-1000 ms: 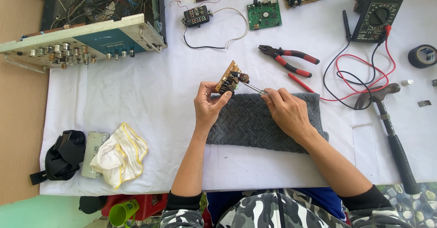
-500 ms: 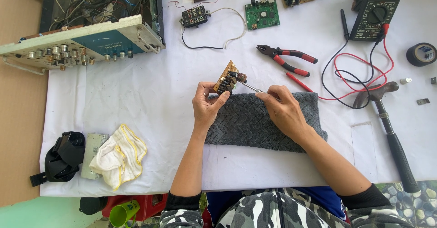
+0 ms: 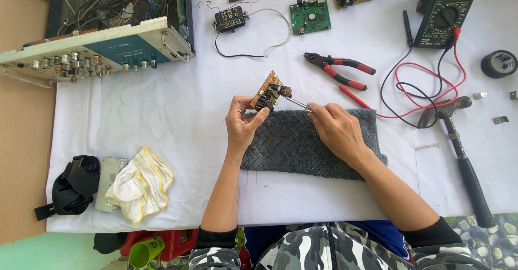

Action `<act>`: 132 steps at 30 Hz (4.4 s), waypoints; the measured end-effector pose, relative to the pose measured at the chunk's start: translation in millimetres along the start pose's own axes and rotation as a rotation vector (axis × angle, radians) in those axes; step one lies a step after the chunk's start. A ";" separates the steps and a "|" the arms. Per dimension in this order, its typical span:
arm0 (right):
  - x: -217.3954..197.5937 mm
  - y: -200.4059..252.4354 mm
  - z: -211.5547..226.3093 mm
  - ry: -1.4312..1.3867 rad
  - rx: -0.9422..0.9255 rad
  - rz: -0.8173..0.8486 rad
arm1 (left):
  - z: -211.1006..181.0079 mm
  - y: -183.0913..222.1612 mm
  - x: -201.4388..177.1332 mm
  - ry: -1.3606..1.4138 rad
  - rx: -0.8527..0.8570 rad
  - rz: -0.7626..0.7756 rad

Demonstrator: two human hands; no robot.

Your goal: Inspecting and cleaning components on a small circuit board using a probe and tweezers at a repair bench.

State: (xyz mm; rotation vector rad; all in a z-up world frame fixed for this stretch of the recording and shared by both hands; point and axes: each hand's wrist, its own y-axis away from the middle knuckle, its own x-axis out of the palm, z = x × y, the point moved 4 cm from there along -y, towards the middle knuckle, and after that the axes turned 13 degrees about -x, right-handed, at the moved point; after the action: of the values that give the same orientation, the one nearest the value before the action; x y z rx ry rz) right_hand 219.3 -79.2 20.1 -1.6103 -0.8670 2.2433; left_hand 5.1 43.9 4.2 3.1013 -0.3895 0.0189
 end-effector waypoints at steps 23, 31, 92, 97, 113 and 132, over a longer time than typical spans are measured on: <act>-3.3 -5.2 -0.8 0.009 0.001 0.044 | -4.3 1.6 0.6 -0.001 0.007 0.012; -2.4 -4.0 -13.6 0.021 0.012 0.072 | -1.8 -5.2 -12.1 -0.032 -0.005 -0.122; -19.9 -15.8 -46.0 -0.090 -0.061 0.233 | -1.9 -10.4 -17.0 0.521 -0.197 -0.160; 5.8 -25.5 -29.7 -0.038 -0.079 0.364 | 1.6 -12.3 -18.0 0.537 -0.195 -0.158; 28.7 -5.4 -42.0 -0.044 0.001 0.303 | 3.0 -7.2 -1.7 0.780 -0.386 0.010; 5.3 -9.1 -27.9 -0.138 -0.045 0.067 | 31.9 -10.8 2.2 0.882 -0.489 0.131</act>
State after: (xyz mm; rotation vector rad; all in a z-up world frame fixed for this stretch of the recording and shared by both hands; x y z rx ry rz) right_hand 241.9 -60.3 15.4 -1.5403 -0.9167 2.4220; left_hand 10.2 53.3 -27.9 2.2771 -0.4514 1.0547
